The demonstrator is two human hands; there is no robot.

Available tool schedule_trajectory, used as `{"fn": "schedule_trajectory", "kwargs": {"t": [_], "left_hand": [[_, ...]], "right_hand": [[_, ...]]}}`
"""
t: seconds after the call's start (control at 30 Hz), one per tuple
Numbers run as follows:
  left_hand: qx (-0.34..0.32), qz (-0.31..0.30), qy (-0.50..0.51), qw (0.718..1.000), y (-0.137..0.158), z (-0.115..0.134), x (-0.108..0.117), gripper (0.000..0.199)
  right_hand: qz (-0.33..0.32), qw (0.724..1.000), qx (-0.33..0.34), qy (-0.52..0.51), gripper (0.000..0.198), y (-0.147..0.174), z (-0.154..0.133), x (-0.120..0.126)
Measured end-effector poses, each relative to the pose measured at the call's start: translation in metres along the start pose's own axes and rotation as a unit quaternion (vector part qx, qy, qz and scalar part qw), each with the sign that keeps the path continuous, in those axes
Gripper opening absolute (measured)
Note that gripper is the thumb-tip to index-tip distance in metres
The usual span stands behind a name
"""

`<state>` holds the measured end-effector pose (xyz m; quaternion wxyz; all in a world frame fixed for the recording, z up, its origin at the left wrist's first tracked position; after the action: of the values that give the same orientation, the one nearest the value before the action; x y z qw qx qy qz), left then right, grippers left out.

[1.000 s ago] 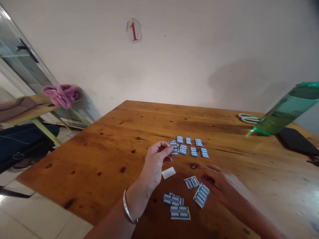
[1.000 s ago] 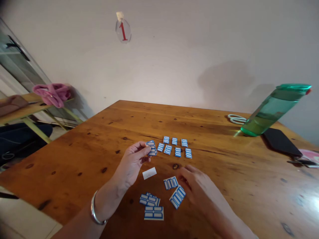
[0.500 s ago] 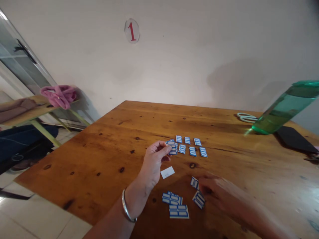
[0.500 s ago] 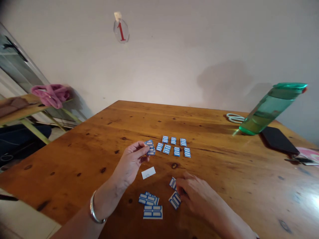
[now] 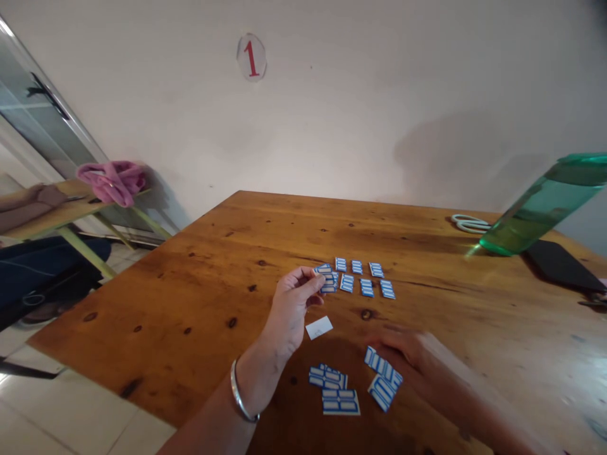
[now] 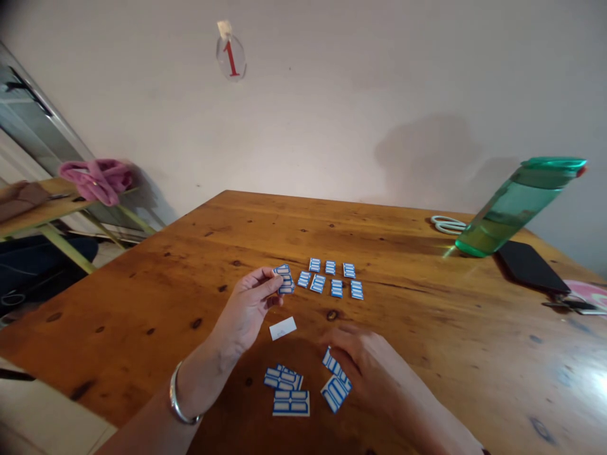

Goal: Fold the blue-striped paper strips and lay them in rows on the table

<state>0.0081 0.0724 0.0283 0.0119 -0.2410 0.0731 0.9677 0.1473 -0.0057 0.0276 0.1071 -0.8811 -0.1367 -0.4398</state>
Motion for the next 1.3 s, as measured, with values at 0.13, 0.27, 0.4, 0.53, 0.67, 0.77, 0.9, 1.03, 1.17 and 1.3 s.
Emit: {"fn": "schedule_trajectory", "kwargs": {"t": [0.13, 0.27, 0.4, 0.53, 0.67, 0.77, 0.9, 1.03, 1.17, 1.3], "left_hand": [[0.001, 0.004, 0.006, 1.0, 0.0, 0.002, 0.001, 0.019], [0.004, 0.006, 0.009, 1.0, -0.001, 0.002, 0.002, 0.019], [0.003, 0.002, 0.009, 1.0, 0.0, 0.002, 0.001, 0.019], [0.0, -0.001, 0.007, 1.0, 0.0, 0.002, 0.001, 0.019], [-0.001, 0.0, 0.008, 1.0, -0.001, 0.001, 0.002, 0.019], [-0.004, 0.0, 0.011, 1.0, -0.001, 0.002, 0.002, 0.018], [-0.003, 0.003, 0.013, 1.0, -0.001, 0.002, 0.001, 0.018], [0.004, 0.005, 0.006, 1.0, -0.001, 0.001, 0.001, 0.018], [0.004, 0.006, 0.008, 1.0, 0.0, 0.002, 0.001, 0.018], [-0.001, 0.006, 0.012, 1.0, 0.0, 0.004, 0.002, 0.018]], "right_hand": [[0.027, 0.999, -0.017, 0.017, 0.022, 0.001, 0.007, 0.007], [-0.022, 0.995, -0.04, 0.091, 0.022, 0.005, 0.019, -0.004], [-0.031, 0.989, -0.057, 0.131, 0.014, 0.007, 0.027, -0.01], [-0.025, 0.986, -0.066, 0.148, 0.01, 0.006, 0.03, -0.012], [-0.02, 0.99, -0.046, 0.135, 0.013, 0.002, 0.019, -0.015], [-0.014, 0.995, 0.012, 0.095, 0.017, 0.0, -0.002, -0.021], [-0.049, 0.995, 0.049, 0.066, 0.012, 0.003, -0.025, -0.036], [-0.098, 0.993, 0.047, 0.053, 0.014, 0.009, -0.032, -0.046], [-0.081, 0.994, 0.056, 0.043, 0.02, 0.005, -0.032, -0.043], [0.017, 0.994, 0.043, 0.098, 0.026, -0.006, -0.021, -0.029]]}}
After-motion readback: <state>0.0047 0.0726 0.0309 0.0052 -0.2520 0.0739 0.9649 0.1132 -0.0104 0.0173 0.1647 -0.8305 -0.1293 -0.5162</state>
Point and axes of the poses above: each hand's wrist, its own y-axis away from the middle knuckle, its own x-axis out of the back of the hand, z = x × y, the point moved 9 cm from there along -y, towards the middle knuckle, and after that the axes turned 5 degrees about z, right-handed, at the moved point
